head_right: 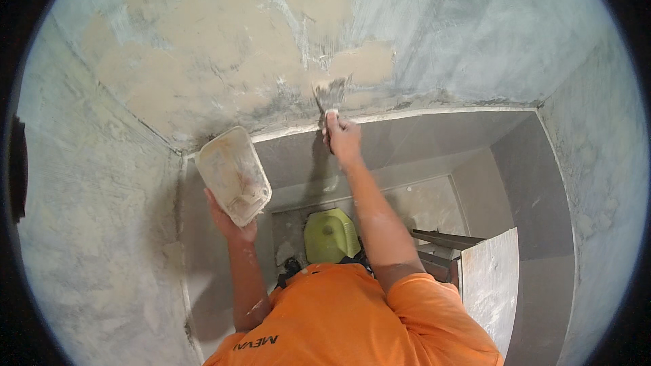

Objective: The person patches a wall by scooping plaster from a container with a putty knife and spreading it over a damaged area of the wall.

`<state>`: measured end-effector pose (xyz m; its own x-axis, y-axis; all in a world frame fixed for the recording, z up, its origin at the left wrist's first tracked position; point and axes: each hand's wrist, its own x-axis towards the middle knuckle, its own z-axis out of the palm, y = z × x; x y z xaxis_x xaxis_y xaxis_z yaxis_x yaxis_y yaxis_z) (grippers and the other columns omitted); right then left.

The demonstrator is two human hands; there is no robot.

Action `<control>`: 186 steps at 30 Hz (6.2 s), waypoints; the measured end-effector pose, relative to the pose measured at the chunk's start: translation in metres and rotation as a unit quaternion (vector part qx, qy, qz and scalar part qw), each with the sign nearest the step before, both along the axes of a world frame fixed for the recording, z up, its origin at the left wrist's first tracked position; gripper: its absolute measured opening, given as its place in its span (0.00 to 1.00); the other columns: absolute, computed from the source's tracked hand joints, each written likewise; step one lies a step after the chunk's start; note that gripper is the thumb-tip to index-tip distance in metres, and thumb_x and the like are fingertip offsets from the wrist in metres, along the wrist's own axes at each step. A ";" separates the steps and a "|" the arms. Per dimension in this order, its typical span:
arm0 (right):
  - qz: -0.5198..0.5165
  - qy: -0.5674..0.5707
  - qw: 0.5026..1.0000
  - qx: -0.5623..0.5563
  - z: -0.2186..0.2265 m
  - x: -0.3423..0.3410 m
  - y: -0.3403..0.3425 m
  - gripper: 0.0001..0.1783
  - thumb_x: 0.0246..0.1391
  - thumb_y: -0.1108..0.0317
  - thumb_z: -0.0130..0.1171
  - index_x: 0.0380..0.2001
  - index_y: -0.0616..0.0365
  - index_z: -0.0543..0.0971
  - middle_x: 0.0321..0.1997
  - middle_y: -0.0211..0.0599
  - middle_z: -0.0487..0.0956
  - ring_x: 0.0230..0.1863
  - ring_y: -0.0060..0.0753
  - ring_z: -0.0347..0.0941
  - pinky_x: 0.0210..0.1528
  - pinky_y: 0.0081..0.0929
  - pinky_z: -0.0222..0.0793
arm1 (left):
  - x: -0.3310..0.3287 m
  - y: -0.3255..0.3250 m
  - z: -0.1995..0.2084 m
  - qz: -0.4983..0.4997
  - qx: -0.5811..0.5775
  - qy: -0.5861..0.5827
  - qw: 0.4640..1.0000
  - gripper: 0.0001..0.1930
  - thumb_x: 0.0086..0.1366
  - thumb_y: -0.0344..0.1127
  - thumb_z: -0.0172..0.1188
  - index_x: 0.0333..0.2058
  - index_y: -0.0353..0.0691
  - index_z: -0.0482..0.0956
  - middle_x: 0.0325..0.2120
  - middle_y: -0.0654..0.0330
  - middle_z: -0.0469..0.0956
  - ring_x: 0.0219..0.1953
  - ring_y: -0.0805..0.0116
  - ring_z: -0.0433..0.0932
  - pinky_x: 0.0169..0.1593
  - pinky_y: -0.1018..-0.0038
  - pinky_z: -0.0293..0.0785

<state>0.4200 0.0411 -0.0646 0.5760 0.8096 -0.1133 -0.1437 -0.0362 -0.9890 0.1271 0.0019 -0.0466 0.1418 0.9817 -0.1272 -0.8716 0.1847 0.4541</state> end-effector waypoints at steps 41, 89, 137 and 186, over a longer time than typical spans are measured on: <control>-0.035 -0.115 0.992 0.048 0.054 0.033 -0.013 0.30 0.69 0.48 0.55 0.18 0.58 0.80 0.15 0.27 0.73 0.19 0.19 0.68 0.23 0.23 0.60 | 0.010 -0.002 0.009 -0.018 -0.008 0.060 0.998 0.33 0.75 0.61 0.45 0.68 0.43 0.62 0.59 0.54 0.73 0.57 0.54 0.76 0.56 0.52 0.78; -0.033 -0.039 0.977 -0.207 -0.115 0.023 -0.137 0.30 0.63 0.43 0.61 0.18 0.57 0.77 0.15 0.26 0.71 0.15 0.21 0.66 0.19 0.25 0.59 | -0.013 -0.023 0.002 0.030 0.002 0.017 0.999 0.32 0.76 0.59 0.42 0.69 0.44 0.61 0.62 0.56 0.71 0.61 0.55 0.73 0.61 0.55 0.74; -0.097 -0.400 0.911 0.006 0.020 0.148 -0.055 0.24 0.63 0.53 0.62 0.25 0.66 0.78 0.18 0.38 0.73 0.23 0.30 0.67 0.29 0.32 0.64 | 0.023 -0.026 -0.002 -0.024 0.001 0.028 0.999 0.32 0.76 0.58 0.43 0.68 0.42 0.63 0.60 0.55 0.73 0.59 0.54 0.75 0.59 0.54 0.75; -0.188 -0.592 0.766 -0.168 0.087 0.153 -0.063 0.24 0.57 0.43 0.63 0.38 0.54 0.87 0.38 0.45 0.85 0.46 0.48 0.79 0.54 0.47 0.66 | 0.025 -0.022 0.015 -0.005 -0.048 0.091 0.995 0.33 0.75 0.62 0.42 0.69 0.47 0.63 0.64 0.56 0.69 0.60 0.52 0.74 0.60 0.52 0.75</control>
<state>0.5735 -0.0219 0.0219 0.6214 0.6005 0.5032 0.7832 -0.4932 -0.3786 0.1520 -0.0205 -0.0314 0.1169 0.9624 -0.2452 -0.7742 0.2430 0.5845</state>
